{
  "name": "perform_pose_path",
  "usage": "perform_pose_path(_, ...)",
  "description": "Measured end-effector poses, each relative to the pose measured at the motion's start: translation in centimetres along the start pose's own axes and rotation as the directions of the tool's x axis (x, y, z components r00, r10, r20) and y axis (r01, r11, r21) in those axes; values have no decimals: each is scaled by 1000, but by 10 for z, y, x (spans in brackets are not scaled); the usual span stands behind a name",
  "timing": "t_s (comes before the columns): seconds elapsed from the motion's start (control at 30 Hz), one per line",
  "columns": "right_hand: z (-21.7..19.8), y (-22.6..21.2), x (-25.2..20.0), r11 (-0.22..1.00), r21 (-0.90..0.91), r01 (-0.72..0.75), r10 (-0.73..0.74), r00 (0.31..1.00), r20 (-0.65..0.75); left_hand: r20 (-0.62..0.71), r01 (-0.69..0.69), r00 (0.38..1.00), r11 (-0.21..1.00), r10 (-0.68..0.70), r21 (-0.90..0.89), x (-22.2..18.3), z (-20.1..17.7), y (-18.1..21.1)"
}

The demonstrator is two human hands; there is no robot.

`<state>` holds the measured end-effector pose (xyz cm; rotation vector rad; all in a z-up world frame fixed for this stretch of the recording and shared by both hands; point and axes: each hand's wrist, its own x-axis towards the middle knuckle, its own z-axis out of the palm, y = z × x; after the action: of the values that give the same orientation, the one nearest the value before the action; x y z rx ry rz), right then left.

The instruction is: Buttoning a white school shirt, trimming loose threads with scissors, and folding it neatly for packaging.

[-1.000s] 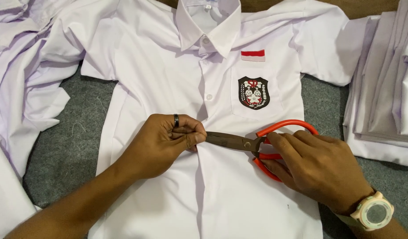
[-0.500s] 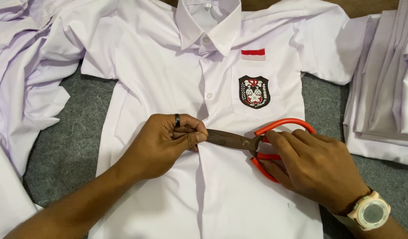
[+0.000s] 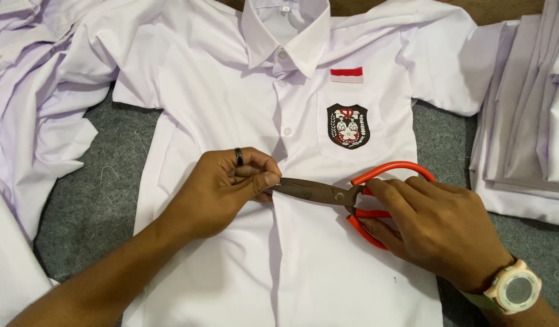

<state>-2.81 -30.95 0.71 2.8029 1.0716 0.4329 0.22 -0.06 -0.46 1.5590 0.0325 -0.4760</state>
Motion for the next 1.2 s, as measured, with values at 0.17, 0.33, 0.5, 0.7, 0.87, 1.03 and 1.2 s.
perform_pose_path(0.17,-9,16,-2,999,44,10,-9,999,-31,-148,68,987,994,-56,83,5,-21,26)
perform_pose_path(0.33,-9,35,-17,994,17,-106,107,993,-51,-377,-96,894,926,241,364,0,-68,41)
perform_pose_path(0.5,1,50,-32,788,207,-581,599,800,-37,-322,33,690,417,648,909,-8,-127,38)
perform_pose_path(0.7,7,61,-43,673,-206,-711,739,631,236,-351,306,703,183,618,934,-14,-126,40)
perform_pose_path(0.87,5,57,-40,747,-211,-630,656,646,391,-83,-52,733,177,675,983,-14,-78,34)
perform_pose_path(1.03,-10,41,-27,730,-306,-611,675,572,465,-55,-88,966,520,252,850,-14,-30,35)
perform_pose_path(1.2,-19,32,-19,684,-414,-601,706,399,586,37,-6,999,712,-28,702,-16,-2,32)
